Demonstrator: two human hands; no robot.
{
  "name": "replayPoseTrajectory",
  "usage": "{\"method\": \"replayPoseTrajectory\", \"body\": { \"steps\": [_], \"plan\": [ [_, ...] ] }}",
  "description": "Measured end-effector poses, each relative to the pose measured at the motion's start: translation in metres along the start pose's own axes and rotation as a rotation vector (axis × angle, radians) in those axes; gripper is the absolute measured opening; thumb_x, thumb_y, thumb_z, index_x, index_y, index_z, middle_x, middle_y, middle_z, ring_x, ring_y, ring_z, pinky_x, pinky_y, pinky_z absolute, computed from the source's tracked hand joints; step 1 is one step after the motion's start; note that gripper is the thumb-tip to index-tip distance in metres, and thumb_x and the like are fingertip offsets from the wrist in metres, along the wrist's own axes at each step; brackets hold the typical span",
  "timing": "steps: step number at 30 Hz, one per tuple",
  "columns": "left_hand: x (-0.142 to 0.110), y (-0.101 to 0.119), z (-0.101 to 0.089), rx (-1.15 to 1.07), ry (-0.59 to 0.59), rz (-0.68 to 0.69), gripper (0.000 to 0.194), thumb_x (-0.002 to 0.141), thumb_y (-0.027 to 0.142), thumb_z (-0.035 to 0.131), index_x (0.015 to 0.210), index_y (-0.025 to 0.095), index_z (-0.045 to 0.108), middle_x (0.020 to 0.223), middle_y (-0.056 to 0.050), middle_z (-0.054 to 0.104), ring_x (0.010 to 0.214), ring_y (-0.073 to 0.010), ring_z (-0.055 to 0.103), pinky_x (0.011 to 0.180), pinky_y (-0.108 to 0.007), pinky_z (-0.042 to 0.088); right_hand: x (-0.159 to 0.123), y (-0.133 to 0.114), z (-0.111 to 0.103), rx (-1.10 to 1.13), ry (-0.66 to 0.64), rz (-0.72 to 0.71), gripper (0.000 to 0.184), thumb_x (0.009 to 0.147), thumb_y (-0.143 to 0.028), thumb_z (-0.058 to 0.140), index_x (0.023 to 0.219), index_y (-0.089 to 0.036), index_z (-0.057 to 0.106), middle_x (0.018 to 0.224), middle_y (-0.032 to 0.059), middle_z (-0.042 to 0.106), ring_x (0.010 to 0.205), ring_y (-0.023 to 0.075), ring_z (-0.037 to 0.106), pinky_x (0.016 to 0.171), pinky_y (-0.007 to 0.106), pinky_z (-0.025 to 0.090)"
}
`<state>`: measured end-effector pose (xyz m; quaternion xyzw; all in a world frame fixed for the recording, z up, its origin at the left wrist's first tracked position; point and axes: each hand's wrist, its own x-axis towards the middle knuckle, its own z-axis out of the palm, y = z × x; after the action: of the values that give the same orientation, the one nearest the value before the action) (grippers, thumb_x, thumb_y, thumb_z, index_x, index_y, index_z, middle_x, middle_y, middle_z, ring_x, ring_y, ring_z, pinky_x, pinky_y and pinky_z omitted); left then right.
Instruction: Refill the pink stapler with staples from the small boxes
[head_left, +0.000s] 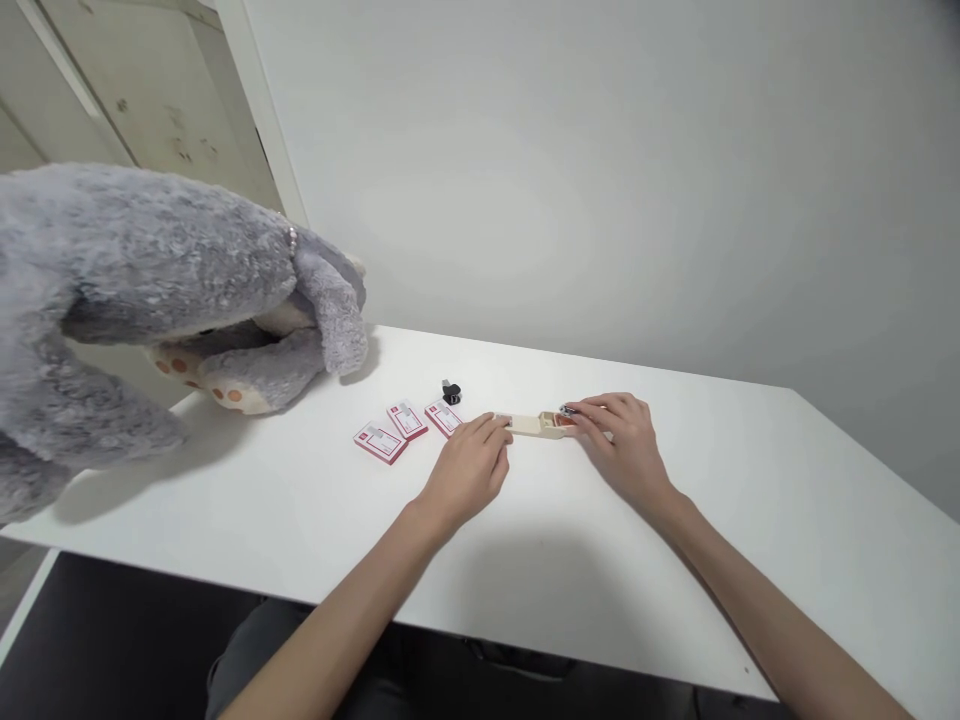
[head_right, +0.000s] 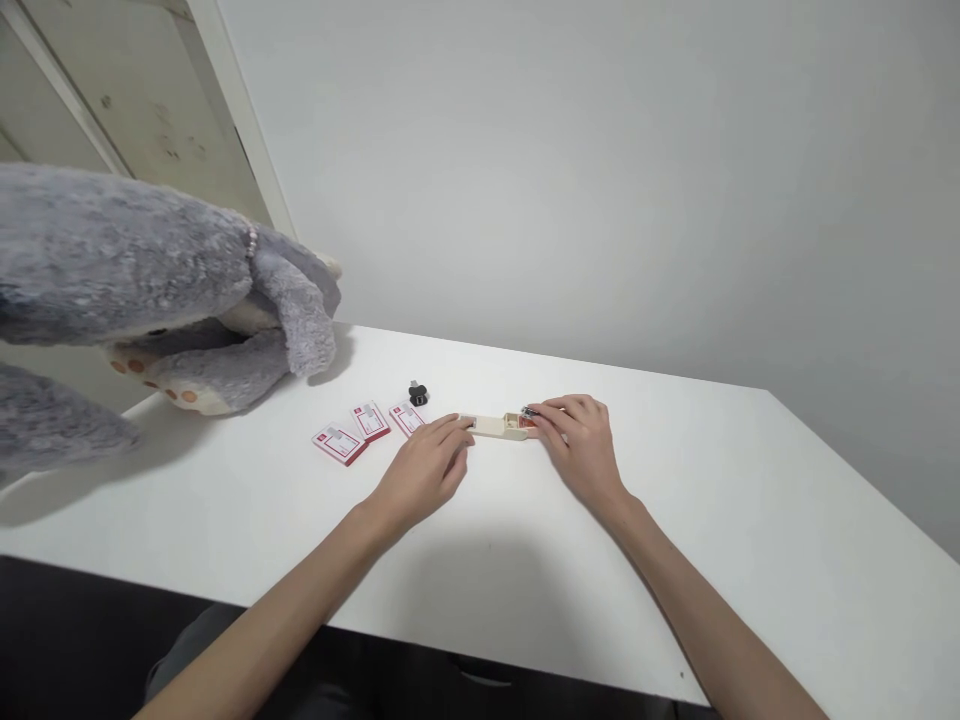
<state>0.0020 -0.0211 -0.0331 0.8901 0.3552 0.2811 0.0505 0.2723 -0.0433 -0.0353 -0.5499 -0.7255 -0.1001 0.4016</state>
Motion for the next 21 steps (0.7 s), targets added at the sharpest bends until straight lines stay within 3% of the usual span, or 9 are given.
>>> {"method": "replayPoseTrajectory", "body": {
  "steps": [6, 9, 12, 16, 21],
  "plan": [
    [0.000, 0.000, -0.001, -0.002, -0.003, -0.014, 0.022, 0.101, 0.013, 0.050, 0.112, 0.020, 0.068, 0.142, -0.010, 0.070, 0.139, -0.0308, 0.060, 0.111, -0.053, 0.054, -0.001, 0.005, 0.003, 0.018, 0.013, 0.031, 0.028, 0.101, -0.039, 0.066, 0.128, -0.029, 0.068, 0.115, 0.0074, 0.077, 0.107, 0.0306, 0.067, 0.108, 0.056, 0.041],
    [0.000, 0.001, -0.001, 0.001, -0.005, -0.023, 0.024, 0.101, 0.012, 0.049, 0.113, 0.020, 0.068, 0.143, -0.010, 0.070, 0.139, -0.0307, 0.060, 0.110, -0.053, 0.055, 0.000, 0.004, 0.001, 0.063, 0.041, 0.139, 0.044, 0.095, -0.048, 0.073, 0.134, -0.028, 0.063, 0.132, 0.0126, 0.069, 0.124, 0.0360, 0.061, 0.110, 0.060, 0.043],
    [0.000, 0.001, -0.001, 0.003, -0.008, -0.027, 0.025, 0.101, 0.012, 0.048, 0.113, 0.019, 0.068, 0.143, -0.011, 0.069, 0.139, -0.0312, 0.061, 0.111, -0.054, 0.054, 0.000, 0.004, 0.000, 0.242, 0.080, 0.373, 0.060, 0.091, -0.056, 0.075, 0.141, -0.028, 0.058, 0.149, 0.0173, 0.052, 0.137, 0.0379, 0.054, 0.102, 0.057, 0.055],
    [0.000, 0.002, -0.002, 0.004, -0.013, -0.019, 0.025, 0.101, 0.013, 0.048, 0.113, 0.020, 0.069, 0.143, -0.012, 0.070, 0.139, -0.0312, 0.061, 0.110, -0.054, 0.055, 0.000, 0.013, 0.007, 0.628, 0.080, 0.684, 0.062, 0.093, -0.064, 0.070, 0.144, -0.035, 0.049, 0.149, 0.0140, 0.046, 0.124, 0.0322, 0.067, 0.099, 0.055, 0.062],
    [-0.002, 0.002, -0.002, 0.028, -0.031, -0.010, 0.025, 0.101, 0.012, 0.049, 0.115, 0.020, 0.068, 0.146, -0.011, 0.067, 0.142, -0.0315, 0.058, 0.113, -0.054, 0.053, 0.000, 0.017, 0.011, 0.867, 0.042, 0.639, 0.062, 0.099, -0.066, 0.060, 0.150, -0.049, 0.029, 0.158, 0.0079, 0.040, 0.135, 0.0292, 0.064, 0.107, 0.053, 0.061]
  ]
}}
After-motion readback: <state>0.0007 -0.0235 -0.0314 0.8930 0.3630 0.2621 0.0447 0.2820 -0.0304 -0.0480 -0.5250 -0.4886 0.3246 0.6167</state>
